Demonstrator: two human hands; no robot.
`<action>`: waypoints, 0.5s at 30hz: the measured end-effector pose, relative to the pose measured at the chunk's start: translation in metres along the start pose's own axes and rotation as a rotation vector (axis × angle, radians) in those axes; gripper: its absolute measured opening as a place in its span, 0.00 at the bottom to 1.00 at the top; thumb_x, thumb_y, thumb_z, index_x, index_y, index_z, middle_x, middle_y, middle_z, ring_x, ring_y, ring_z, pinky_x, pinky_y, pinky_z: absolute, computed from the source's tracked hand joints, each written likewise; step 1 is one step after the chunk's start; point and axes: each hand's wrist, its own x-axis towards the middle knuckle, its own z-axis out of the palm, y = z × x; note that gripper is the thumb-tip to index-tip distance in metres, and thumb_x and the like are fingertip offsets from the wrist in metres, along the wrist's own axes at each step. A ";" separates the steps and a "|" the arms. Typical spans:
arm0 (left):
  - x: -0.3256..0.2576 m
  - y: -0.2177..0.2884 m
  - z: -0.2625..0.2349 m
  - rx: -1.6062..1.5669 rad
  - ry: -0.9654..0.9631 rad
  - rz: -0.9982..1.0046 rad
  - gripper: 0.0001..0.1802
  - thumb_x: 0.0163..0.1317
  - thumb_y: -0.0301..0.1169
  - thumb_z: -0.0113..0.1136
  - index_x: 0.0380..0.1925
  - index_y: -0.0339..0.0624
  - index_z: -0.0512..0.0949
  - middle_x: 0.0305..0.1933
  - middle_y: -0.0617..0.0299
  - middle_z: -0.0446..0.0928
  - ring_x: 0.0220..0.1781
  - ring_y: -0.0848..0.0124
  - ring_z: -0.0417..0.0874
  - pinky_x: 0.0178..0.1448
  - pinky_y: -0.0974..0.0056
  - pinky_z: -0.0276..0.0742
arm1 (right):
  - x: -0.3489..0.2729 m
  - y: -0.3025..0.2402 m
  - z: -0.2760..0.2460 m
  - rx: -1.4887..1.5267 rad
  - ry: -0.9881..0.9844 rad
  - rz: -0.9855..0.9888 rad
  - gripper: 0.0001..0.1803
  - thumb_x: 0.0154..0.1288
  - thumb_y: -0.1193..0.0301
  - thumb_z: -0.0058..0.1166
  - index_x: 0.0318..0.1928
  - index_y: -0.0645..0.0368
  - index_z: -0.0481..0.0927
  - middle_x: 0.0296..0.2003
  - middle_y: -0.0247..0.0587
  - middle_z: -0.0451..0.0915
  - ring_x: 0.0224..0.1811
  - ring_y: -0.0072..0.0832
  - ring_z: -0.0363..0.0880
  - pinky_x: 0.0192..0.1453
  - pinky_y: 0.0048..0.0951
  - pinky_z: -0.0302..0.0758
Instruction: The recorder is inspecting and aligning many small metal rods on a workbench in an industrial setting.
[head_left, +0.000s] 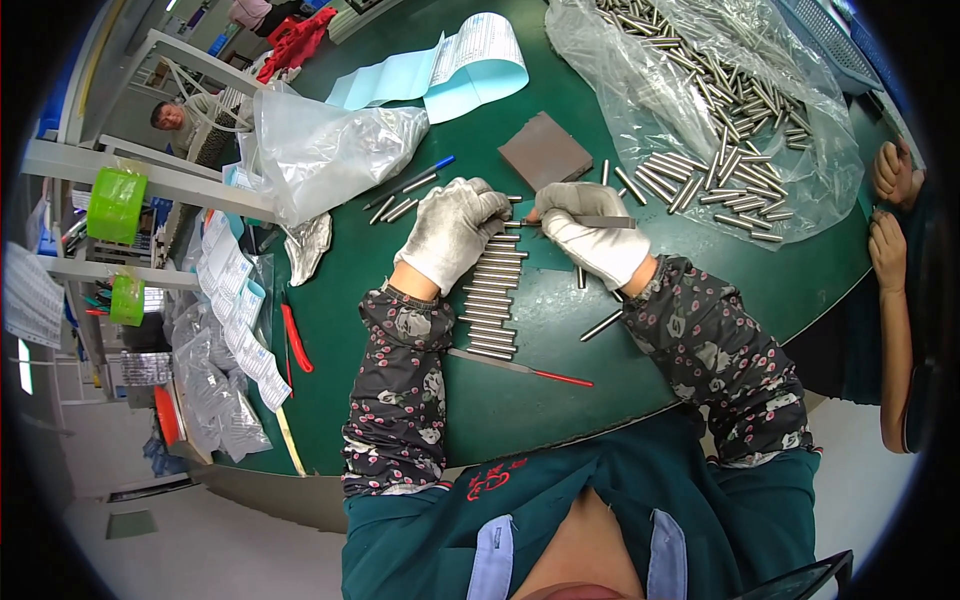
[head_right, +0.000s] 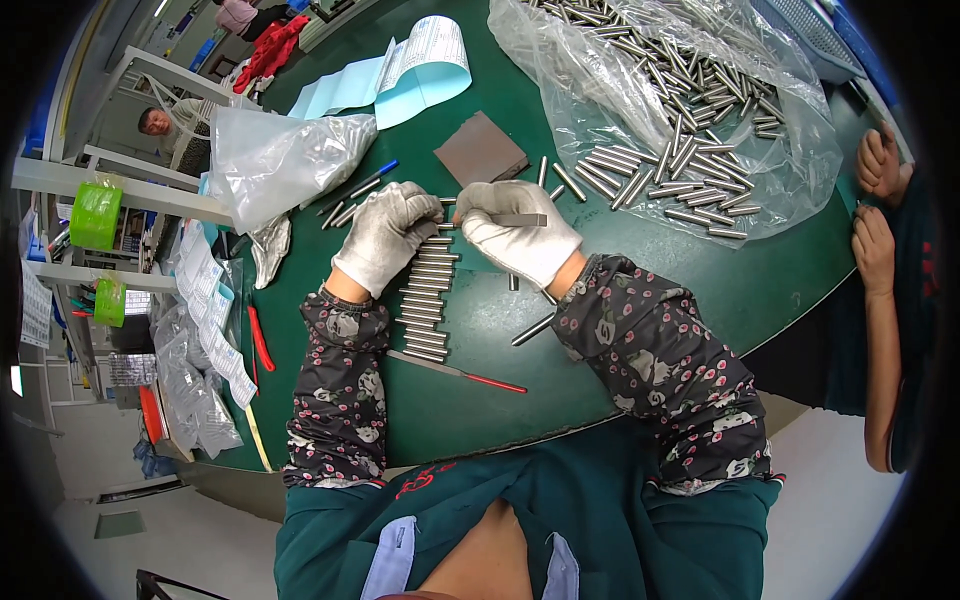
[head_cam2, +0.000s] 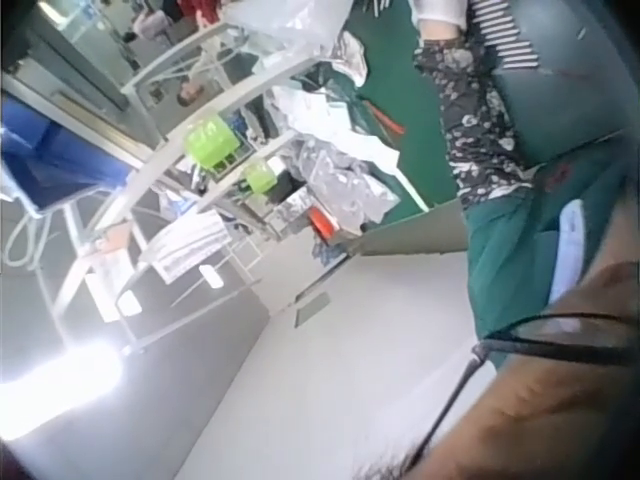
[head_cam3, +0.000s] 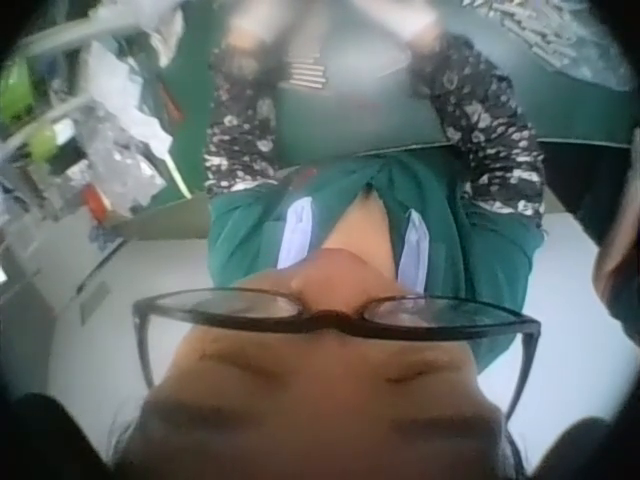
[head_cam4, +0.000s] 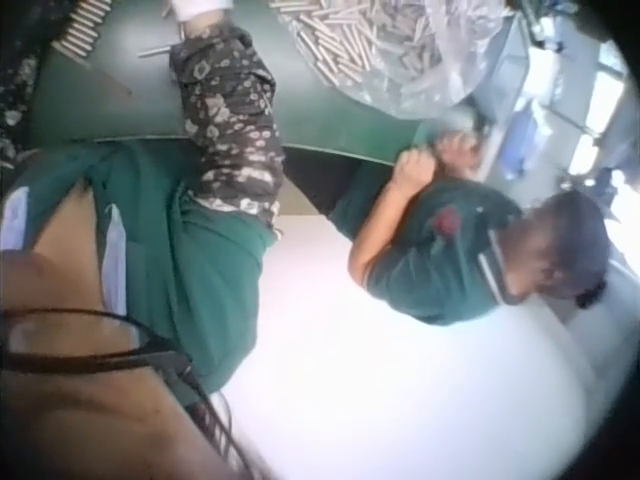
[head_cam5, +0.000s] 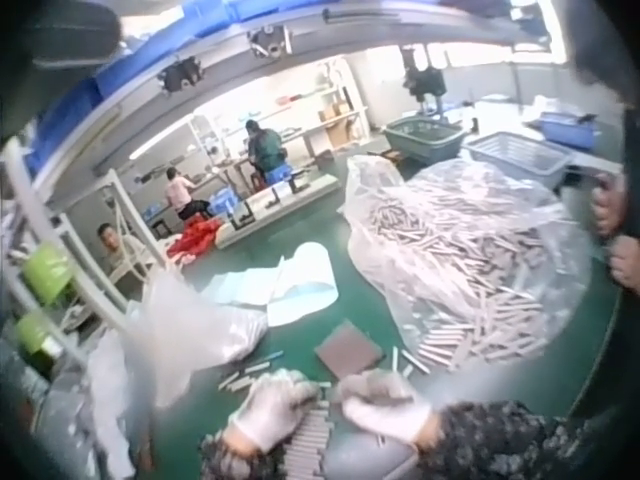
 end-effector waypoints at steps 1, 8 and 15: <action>0.001 0.000 0.002 -0.006 0.001 0.000 0.10 0.42 0.22 0.60 0.29 0.43 0.76 0.30 0.61 0.74 0.34 0.61 0.75 0.37 0.63 0.71 | 0.000 0.001 -0.001 -0.030 0.003 0.021 0.07 0.54 0.78 0.41 0.30 0.64 0.74 0.22 0.33 0.71 0.26 0.15 0.67 0.30 0.18 0.66; 0.000 -0.003 0.001 0.006 -0.013 -0.011 0.10 0.43 0.23 0.60 0.29 0.43 0.76 0.30 0.62 0.74 0.35 0.62 0.75 0.37 0.63 0.71 | 0.001 -0.006 0.000 -0.046 -0.029 0.013 0.06 0.54 0.78 0.41 0.29 0.63 0.74 0.21 0.34 0.70 0.24 0.17 0.67 0.29 0.19 0.66; -0.001 0.000 -0.004 -0.015 -0.032 0.022 0.09 0.43 0.23 0.61 0.28 0.41 0.76 0.29 0.60 0.74 0.34 0.61 0.75 0.38 0.63 0.71 | 0.001 -0.004 -0.001 -0.132 0.002 -0.049 0.06 0.54 0.78 0.41 0.29 0.62 0.74 0.21 0.35 0.71 0.24 0.19 0.69 0.29 0.20 0.67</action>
